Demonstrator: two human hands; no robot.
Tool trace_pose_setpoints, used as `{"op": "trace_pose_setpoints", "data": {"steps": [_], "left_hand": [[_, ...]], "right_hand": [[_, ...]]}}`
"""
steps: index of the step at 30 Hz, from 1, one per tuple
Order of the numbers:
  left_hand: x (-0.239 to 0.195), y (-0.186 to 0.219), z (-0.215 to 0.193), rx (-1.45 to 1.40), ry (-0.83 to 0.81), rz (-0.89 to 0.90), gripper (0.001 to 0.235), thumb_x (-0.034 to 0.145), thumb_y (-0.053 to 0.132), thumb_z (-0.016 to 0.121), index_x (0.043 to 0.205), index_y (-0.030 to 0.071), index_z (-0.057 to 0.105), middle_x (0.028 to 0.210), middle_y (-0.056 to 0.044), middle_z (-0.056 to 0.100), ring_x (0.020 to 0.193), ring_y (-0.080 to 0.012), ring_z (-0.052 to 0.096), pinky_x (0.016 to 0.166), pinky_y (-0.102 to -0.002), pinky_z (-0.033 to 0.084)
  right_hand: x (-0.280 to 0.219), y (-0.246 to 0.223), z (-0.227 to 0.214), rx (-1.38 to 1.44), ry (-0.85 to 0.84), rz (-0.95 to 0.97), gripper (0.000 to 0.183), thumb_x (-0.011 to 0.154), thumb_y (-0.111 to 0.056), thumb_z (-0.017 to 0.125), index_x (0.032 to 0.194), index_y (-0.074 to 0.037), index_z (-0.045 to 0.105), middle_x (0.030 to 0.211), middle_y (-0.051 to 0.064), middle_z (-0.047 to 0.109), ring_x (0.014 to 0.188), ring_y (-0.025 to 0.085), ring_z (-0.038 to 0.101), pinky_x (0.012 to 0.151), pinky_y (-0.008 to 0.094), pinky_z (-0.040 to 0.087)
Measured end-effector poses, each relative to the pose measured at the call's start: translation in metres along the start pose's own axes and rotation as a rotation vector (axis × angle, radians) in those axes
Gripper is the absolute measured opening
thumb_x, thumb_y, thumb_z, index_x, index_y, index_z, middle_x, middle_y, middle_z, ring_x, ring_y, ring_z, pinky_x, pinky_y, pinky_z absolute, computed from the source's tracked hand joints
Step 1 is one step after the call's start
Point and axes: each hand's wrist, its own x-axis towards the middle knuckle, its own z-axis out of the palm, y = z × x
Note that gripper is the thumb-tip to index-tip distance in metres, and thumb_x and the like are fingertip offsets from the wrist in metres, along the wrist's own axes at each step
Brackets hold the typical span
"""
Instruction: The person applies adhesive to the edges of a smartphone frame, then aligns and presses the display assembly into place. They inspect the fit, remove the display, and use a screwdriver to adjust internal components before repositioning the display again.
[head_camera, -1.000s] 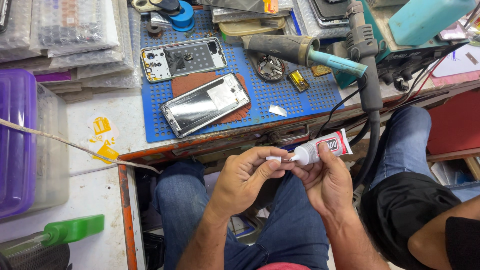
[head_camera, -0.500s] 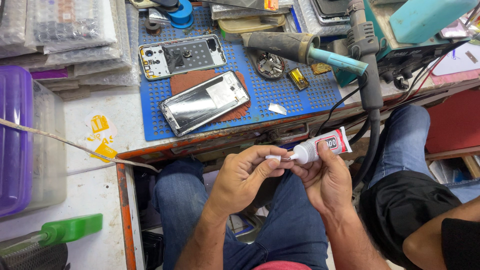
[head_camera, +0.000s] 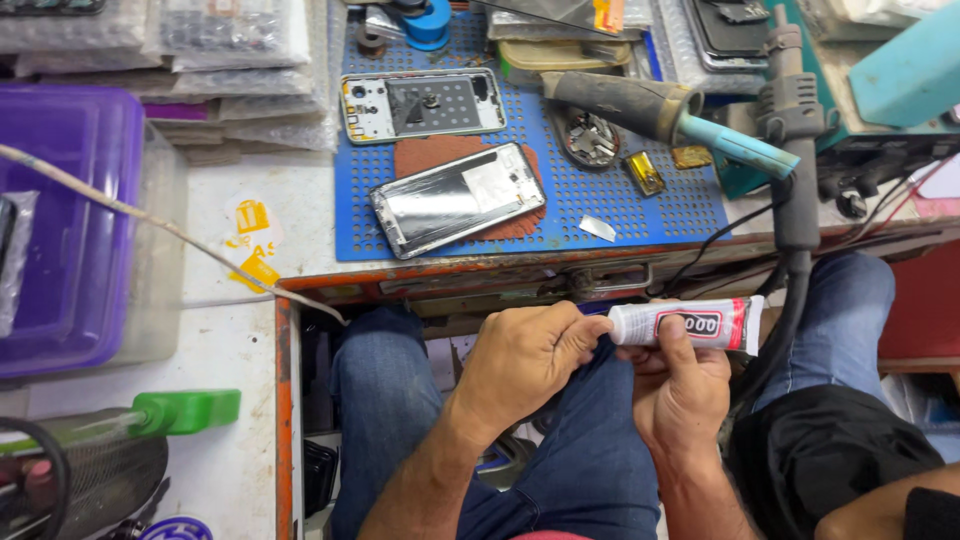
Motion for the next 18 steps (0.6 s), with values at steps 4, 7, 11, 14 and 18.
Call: {"op": "trace_pose_setpoints", "data": {"steps": [4, 7, 11, 14, 18], "left_hand": [[-0.003, -0.001, -0.008, -0.034, 0.104, 0.136, 0.014, 0.098, 0.023, 0.074, 0.100, 0.008, 0.073, 0.091, -0.008, 0.072, 0.083, -0.0266, 0.073, 0.073, -0.037, 0.056], [-0.002, -0.004, -0.007, -0.124, 0.279, 0.354, 0.019, 0.098, 0.013, 0.071, 0.117, 0.015, 0.070, 0.128, -0.009, 0.065, 0.104, -0.0225, 0.070, 0.092, -0.031, 0.062], [-0.008, -0.014, -0.008, -0.473, 0.215, 0.176, 0.074, 0.095, 0.019, 0.074, 0.156, 0.010, 0.033, 0.152, -0.008, 0.047, 0.124, -0.0183, 0.062, 0.104, -0.033, 0.053], [-0.010, -0.023, -0.007, -0.390, 0.181, 0.070, 0.064, 0.097, 0.016, 0.072, 0.154, 0.008, 0.044, 0.140, -0.009, 0.061, 0.113, -0.0183, 0.070, 0.103, -0.032, 0.057], [-0.009, -0.026, -0.003, -0.270, 0.190, 0.065, 0.049, 0.098, 0.019, 0.074, 0.144, 0.009, 0.059, 0.129, -0.009, 0.068, 0.106, -0.0182, 0.073, 0.093, -0.030, 0.060]], "right_hand": [[-0.004, 0.004, 0.012, 0.022, 0.003, -0.077, 0.021, 0.107, -0.014, 0.068, 0.121, 0.001, 0.064, 0.105, 0.013, 0.071, 0.085, 0.024, 0.070, 0.074, 0.035, 0.060], [-0.006, -0.008, 0.028, 0.014, -0.039, -0.226, 0.020, 0.112, -0.014, 0.071, 0.120, 0.001, 0.062, 0.109, 0.014, 0.070, 0.090, 0.025, 0.070, 0.078, 0.035, 0.059], [-0.038, -0.006, 0.065, -0.113, -0.377, -0.454, 0.031, 0.108, -0.027, 0.073, 0.118, 0.001, 0.064, 0.105, 0.017, 0.073, 0.090, 0.024, 0.073, 0.082, 0.032, 0.063], [-0.074, 0.001, 0.102, -0.533, -1.023, -0.359, 0.031, 0.097, -0.028, 0.080, 0.117, -0.006, 0.070, 0.115, 0.018, 0.074, 0.107, 0.028, 0.077, 0.097, 0.035, 0.061], [-0.121, 0.050, 0.175, -0.188, -1.840, 0.054, 0.028, 0.114, -0.010, 0.052, 0.140, -0.004, 0.062, 0.137, 0.013, 0.054, 0.131, 0.028, 0.060, 0.115, 0.032, 0.049]]}}
